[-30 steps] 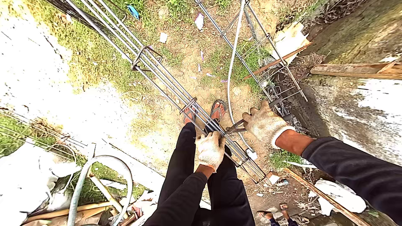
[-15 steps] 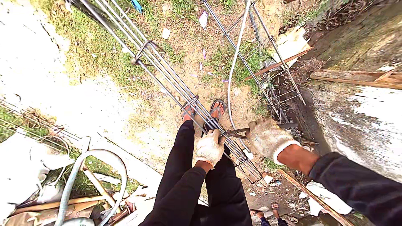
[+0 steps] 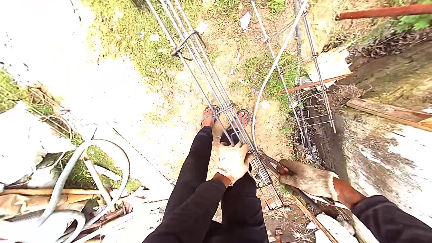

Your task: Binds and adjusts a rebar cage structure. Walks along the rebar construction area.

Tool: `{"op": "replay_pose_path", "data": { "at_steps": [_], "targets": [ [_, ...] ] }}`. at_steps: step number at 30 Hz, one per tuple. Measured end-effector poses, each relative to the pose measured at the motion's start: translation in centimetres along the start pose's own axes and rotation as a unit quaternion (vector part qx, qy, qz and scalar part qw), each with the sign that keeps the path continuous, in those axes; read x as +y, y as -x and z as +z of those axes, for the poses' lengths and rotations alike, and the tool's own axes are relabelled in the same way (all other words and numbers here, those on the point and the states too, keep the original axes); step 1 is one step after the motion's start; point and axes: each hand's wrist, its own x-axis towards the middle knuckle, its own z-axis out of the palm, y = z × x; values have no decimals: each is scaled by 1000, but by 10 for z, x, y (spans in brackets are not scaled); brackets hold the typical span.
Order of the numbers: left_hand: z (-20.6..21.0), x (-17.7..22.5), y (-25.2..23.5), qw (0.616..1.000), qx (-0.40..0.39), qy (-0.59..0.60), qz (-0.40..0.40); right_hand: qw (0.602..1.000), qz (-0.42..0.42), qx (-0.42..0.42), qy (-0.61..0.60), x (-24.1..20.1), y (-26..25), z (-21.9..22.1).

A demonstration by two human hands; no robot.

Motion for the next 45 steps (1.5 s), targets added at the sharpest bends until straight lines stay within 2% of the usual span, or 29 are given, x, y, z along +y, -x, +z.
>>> {"op": "replay_pose_path", "data": {
  "at_steps": [2,5,8,10,14,17,21,26,31,34,37,41,45],
  "targets": [
    [1,0,3,1000,9,4,7,992,-14,-32,-121,11,-3,4],
    [-2,2,2,1000,-16,4,-1,992,-5,-21,-128,11,-2,8],
    [-2,1,2,1000,-7,10,3,993,7,0,-117,12,-2,11],
    [-3,2,3,1000,-3,26,5,984,2,-8,-180,14,1,20],
    [-5,-1,3,996,-30,78,10,922,-27,-16,-387,24,-5,70],
    [-4,-11,6,992,-58,110,27,874,-39,14,-483,8,-6,99],
    [-5,-8,9,987,-35,157,15,845,-32,80,-527,-12,-1,128],
    [0,2,14,985,-5,173,12,800,-68,159,-574,-25,-4,162],
    [-5,4,11,984,-30,176,-23,795,-63,187,-573,-32,-14,171],
    [-1,0,14,986,-19,167,-16,810,-72,146,-563,-20,-12,161],
    [5,0,13,987,4,162,-10,857,-58,130,-496,-7,-7,137],
    [5,-4,13,988,7,156,6,948,-41,136,-285,15,-2,99],
    [5,-5,13,987,5,157,25,984,-28,168,-57,19,6,73]
  ]
}}
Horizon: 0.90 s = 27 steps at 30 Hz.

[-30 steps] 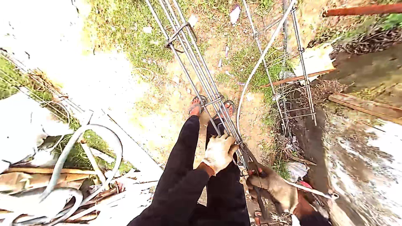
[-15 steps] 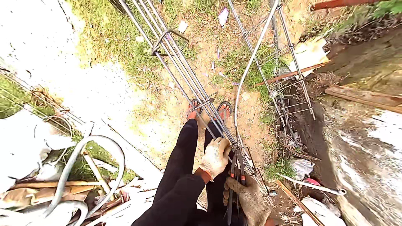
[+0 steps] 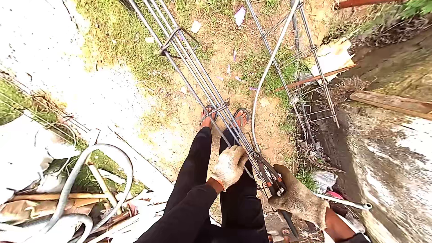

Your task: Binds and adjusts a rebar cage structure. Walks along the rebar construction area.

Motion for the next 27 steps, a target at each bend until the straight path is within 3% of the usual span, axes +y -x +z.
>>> {"op": "replay_pose_path", "data": {
  "at_steps": [5,8,11,15,18,20,23,25,27],
  "targets": [
    [0,1,-1,1000,-2,-3,7,972,-1,71,226,-5,4,-7],
    [-1,2,-2,1000,-8,-12,9,901,-11,157,404,-12,5,-14],
    [-1,3,-2,999,-9,-29,10,841,-36,256,476,-15,-2,-14],
    [-2,2,-4,999,-26,-38,-6,845,-12,205,494,-18,-4,-19],
    [-2,-1,-4,999,-23,-46,8,886,-8,133,445,-13,-4,-22],
    [-2,-1,-3,998,-26,-51,12,933,-15,43,357,-10,-10,-36],
    [-5,0,-2,998,-24,-46,23,992,3,-107,66,2,-15,-51],
    [-6,2,1,999,-20,-36,26,975,53,-179,-123,11,-15,-53],
    [-4,3,4,999,-13,-20,23,969,79,-191,-134,9,-13,-52]
  ]
}}
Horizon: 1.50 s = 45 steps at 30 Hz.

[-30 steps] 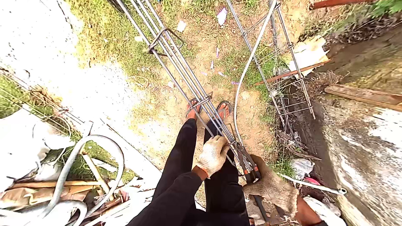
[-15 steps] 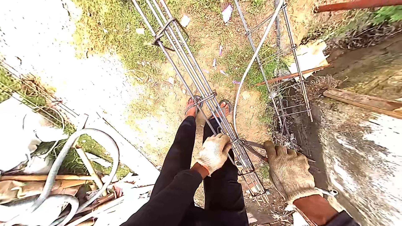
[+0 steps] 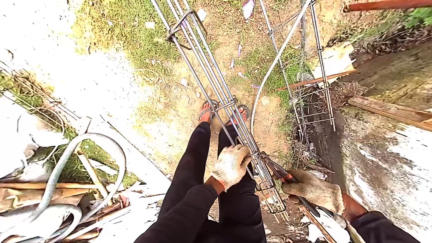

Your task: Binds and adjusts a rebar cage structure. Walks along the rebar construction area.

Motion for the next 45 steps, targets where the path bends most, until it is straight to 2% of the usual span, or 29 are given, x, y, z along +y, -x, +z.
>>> {"op": "replay_pose_path", "data": {
  "at_steps": [4,7,10,16,25,32,34,37,41,43,45],
  "targets": [
    [3,-4,1,1000,10,20,-1,984,3,53,171,-7,-7,-2],
    [1,-7,2,1000,6,23,6,942,-46,79,323,-8,-14,-12],
    [-1,-9,2,1000,10,24,13,920,-62,85,377,-14,-16,-14],
    [-1,-9,3,1000,7,22,12,951,-51,47,301,-15,-16,-16],
    [-3,-10,2,1000,-10,16,6,971,12,92,222,-21,-9,2],
    [-4,-12,3,1000,-8,9,22,948,-94,154,262,-2,-11,6],
    [-3,-12,4,999,-4,16,28,967,-89,128,202,0,-12,12],
    [-5,-11,3,999,-8,28,26,996,-62,62,20,3,-11,19],
    [-8,-7,4,999,1,38,35,974,-22,-53,-218,11,-4,32],
    [-6,-6,9,998,1,42,35,972,-10,-79,-220,11,0,31],
    [-5,-5,7,999,-1,40,24,987,1,-58,-153,2,2,26]
  ]
}}
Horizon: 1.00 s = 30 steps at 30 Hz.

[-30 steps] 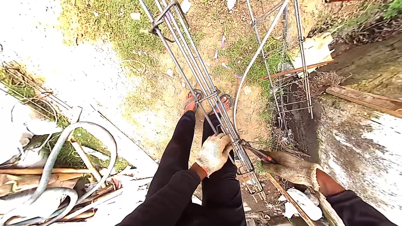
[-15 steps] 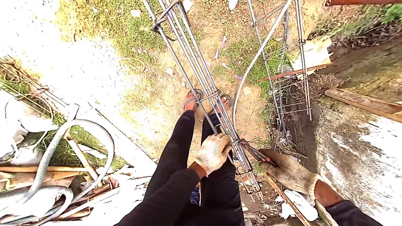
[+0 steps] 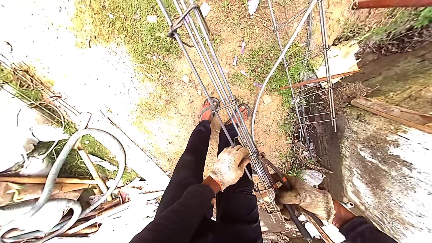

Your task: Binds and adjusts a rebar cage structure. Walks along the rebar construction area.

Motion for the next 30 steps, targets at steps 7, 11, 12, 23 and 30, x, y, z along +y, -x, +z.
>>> {"op": "replay_pose_path", "data": {
  "at_steps": [7,11,12,23,30],
  "targets": [
    [1,1,-5,1000,-7,-3,-26,923,-29,206,324,-7,-6,2],
    [4,-1,-8,1000,0,-14,-23,803,-28,328,496,3,-6,19],
    [4,-1,-8,1000,-2,-17,-23,769,-25,354,531,5,-5,23],
    [-2,2,-15,997,-34,-17,-72,721,71,382,573,-11,-14,31],
    [-9,5,-14,997,-35,11,-75,754,71,370,538,-10,-24,30]
  ]
}}
